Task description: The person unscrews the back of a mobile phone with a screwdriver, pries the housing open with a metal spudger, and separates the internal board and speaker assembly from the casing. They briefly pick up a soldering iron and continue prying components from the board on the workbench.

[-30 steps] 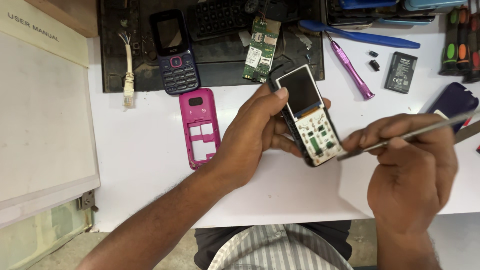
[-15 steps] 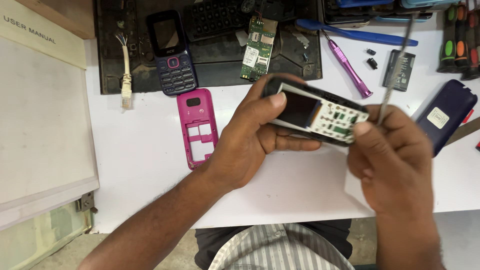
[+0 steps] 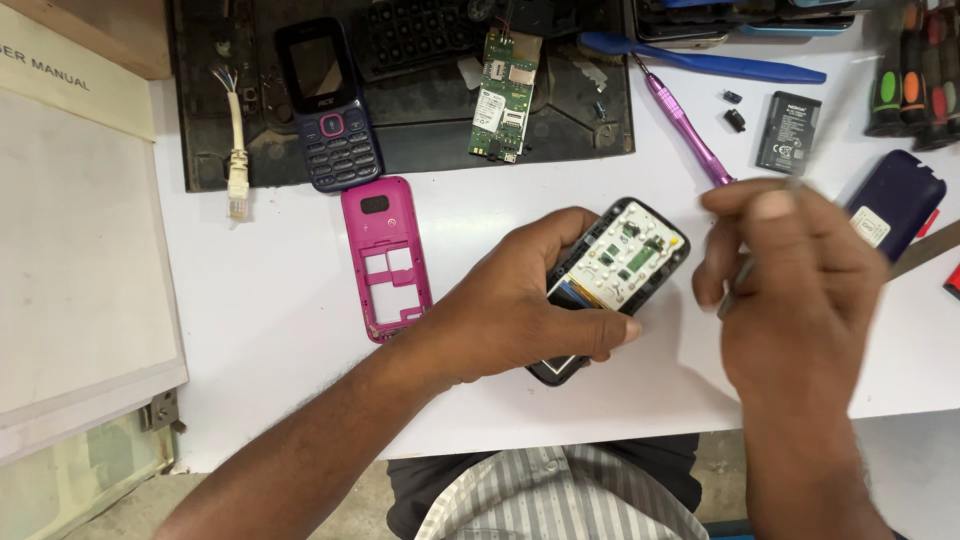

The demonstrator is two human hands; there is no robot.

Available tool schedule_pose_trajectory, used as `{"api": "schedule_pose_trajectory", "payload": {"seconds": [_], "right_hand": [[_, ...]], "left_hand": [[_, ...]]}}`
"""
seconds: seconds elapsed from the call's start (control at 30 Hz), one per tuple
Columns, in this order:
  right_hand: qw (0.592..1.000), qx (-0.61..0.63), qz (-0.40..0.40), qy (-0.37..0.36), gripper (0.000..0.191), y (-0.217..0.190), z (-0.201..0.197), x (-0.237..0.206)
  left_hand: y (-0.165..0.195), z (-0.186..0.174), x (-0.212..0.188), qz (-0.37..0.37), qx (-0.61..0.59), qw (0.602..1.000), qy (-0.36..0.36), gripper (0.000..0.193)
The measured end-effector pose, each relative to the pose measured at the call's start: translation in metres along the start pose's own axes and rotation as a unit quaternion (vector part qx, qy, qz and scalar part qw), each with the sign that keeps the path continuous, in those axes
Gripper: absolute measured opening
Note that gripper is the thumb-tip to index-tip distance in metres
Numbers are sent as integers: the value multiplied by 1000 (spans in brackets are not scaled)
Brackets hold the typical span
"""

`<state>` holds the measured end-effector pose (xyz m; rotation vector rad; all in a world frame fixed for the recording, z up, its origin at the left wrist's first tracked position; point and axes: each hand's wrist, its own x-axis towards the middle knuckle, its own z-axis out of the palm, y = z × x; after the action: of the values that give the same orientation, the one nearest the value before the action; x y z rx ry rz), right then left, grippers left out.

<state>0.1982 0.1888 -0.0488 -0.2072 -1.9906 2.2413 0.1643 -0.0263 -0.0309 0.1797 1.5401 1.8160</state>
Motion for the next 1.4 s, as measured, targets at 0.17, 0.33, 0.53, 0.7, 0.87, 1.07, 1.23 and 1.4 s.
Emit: {"api": "schedule_pose_trajectory", "payload": {"seconds": [0.17,0.33,0.53,0.7,0.87,1.07,1.23,1.4], "right_hand": [[991,-22,-127,21,35,10,-18,-8],[984,-37,-176,17,33,13,-22,-24],[965,-160,-210,6,35,-4,-8,-35],[949,-215,-232,-23,34,-14,2,-29],[966,-149,-210,-8,33,-7,11,-30],[992,17,-123,11,27,16,12,-38],[984,180,-21,4,26,32,2,-36],[967,248,52,-5,27,36,-3,-32]], "left_hand": [[4,1,1,4,-7,1000,25,52],[5,-1,1,10,-7,998,55,53],[9,2,1,-7,-17,997,70,56],[11,3,0,-9,-3,997,72,56],[10,2,-1,-6,-6,997,76,55],[8,2,-2,22,-35,997,71,55],[7,2,0,15,-22,997,74,56],[7,1,1,28,-6,997,78,48]]}}
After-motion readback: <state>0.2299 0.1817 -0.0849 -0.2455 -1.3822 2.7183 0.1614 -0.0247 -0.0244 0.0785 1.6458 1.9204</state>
